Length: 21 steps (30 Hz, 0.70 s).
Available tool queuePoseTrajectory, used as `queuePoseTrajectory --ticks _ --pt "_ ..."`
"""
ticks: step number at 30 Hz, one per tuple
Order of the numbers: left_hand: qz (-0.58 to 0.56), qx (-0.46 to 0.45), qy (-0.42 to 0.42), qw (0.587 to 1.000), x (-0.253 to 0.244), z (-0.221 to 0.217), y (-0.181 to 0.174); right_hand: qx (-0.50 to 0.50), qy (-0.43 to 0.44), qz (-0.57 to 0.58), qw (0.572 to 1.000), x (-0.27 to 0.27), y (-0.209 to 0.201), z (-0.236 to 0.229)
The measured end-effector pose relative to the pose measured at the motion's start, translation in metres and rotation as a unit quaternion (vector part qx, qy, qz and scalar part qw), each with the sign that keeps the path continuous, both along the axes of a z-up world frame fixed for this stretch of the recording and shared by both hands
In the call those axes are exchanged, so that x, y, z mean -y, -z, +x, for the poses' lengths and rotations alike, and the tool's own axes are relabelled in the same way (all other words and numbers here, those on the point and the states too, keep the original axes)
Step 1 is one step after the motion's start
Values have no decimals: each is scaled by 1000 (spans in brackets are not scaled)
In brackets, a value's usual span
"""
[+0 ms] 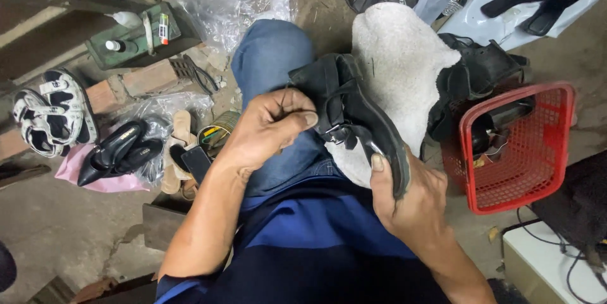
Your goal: The person is seated and sewing a black shoe using a needle and thread. They repeatedly push the needle through the shoe's upper and pull the thread to stitch it. The person also uses a small red tool to assist with the stitching process.
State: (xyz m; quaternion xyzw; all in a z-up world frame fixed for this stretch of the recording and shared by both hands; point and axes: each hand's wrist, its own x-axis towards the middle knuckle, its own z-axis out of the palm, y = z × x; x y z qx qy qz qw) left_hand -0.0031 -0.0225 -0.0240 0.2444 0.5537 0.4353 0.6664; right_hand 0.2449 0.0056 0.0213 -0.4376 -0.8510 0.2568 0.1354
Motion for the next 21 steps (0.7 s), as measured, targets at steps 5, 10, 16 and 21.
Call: queuePoseTrajectory --ticks 5,10,16,21 --pt "71 15 -65 995 10 -1 25 -36 32 -34 998 -18 6 -13" --pt "119 20 -5 993 12 4 20 -7 41 -63 997 -29 1 -10" --pt "167 40 -11 985 6 20 14 17 -16 -274 961 -59 1 45" --pt "128 46 48 990 1 22 6 -205 338 -185 900 -73 59 213"
